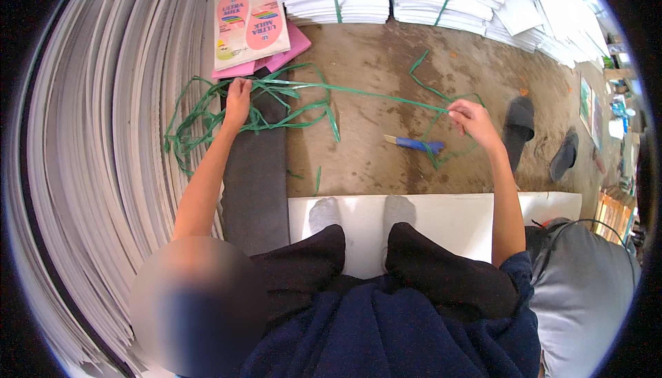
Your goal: The person sits on the floor and ties stacks of white paper with green plastic straps. They measure, wrap, and knot the straps by hand to secure the bundles. The person then picks up loose sheets of paper and stacks them into a new pile.
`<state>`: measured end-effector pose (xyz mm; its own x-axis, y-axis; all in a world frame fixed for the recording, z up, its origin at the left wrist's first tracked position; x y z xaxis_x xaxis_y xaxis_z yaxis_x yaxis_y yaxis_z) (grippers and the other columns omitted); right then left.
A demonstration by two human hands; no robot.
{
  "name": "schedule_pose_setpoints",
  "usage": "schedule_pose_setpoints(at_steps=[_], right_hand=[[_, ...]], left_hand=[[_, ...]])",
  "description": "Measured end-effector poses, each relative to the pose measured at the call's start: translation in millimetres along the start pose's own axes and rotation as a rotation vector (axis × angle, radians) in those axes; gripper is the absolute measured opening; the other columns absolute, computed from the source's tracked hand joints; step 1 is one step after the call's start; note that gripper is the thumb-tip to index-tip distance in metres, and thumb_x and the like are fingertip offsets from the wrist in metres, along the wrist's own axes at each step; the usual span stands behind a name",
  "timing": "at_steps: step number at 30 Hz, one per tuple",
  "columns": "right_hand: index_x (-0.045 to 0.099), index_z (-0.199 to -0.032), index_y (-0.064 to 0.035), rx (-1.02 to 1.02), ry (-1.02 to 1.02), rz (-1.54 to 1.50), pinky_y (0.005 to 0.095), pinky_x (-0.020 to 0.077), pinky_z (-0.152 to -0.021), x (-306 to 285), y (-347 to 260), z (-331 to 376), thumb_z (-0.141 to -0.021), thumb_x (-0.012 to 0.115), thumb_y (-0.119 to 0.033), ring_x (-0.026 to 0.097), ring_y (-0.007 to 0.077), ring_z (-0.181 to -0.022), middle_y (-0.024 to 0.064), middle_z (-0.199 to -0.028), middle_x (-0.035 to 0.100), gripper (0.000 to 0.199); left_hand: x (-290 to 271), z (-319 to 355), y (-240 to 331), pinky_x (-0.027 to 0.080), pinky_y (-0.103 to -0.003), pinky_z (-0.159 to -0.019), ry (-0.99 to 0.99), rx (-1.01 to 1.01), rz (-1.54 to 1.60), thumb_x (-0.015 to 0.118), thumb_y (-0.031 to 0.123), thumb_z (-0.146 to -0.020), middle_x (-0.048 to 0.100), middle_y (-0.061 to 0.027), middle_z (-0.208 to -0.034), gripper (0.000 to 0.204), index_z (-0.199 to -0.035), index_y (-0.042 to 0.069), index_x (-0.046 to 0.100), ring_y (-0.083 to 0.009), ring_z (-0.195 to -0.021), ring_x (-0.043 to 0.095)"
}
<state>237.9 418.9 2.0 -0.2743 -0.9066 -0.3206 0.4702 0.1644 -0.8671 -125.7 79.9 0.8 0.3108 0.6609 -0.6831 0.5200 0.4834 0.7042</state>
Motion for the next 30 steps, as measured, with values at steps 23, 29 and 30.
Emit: schedule_pose_setpoints(at_steps=[23, 29, 30], right_hand=[[0.055, -0.09, 0.0007, -0.262, 0.337, 0.026, 0.0202, 0.0386, -0.047, -27.4, -86.4, 17.4, -0.081, 0.054, -0.005, 0.047, 0.0068, -0.051, 0.0062, -0.072, 0.058, 0.01], [0.055, -0.092, -0.0003, -0.414, 0.369, -0.097, 0.0197, 0.0376, -0.046, -50.1, -117.5, 36.6, -0.081, 0.053, -0.004, 0.047, 0.0073, -0.049, 0.0074, -0.074, 0.059, 0.011], [0.055, -0.092, -0.0003, -0.404, 0.397, -0.096, 0.0197, 0.0372, -0.046, -55.5, -115.6, 38.1, -0.081, 0.053, -0.004, 0.047, 0.0073, -0.049, 0.0073, -0.074, 0.059, 0.011]], left_hand=[[148.5, 41.8, 160.6, 0.03, -0.04, -0.093, -0.608, 0.601, -0.092, 0.063, 0.028, -0.071, 0.043, -0.0157, -0.117, 0.053, -0.115, 0.006, 0.044, -0.0316, -0.11, 0.039], [211.2, 78.7, 214.1, 0.034, -0.037, -0.088, -0.713, 0.522, 0.194, 0.06, 0.041, -0.073, 0.045, -0.0153, -0.114, 0.063, -0.12, 0.005, 0.039, -0.0272, -0.106, 0.043], [210.7, 78.4, 221.4, 0.038, -0.036, -0.083, -0.731, 0.48, 0.292, 0.058, 0.041, -0.075, 0.05, -0.0145, -0.109, 0.058, -0.118, 0.004, 0.042, -0.0251, -0.101, 0.048]])
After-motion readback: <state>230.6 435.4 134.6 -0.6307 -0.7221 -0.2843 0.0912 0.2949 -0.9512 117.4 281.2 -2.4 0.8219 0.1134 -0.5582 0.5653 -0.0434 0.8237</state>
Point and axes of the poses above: each hand's wrist, its own z-axis away from the middle knuckle, its own x-axis out of the palm, y = z × x, the point moved 9 cm from there along -z, towards the middle knuckle
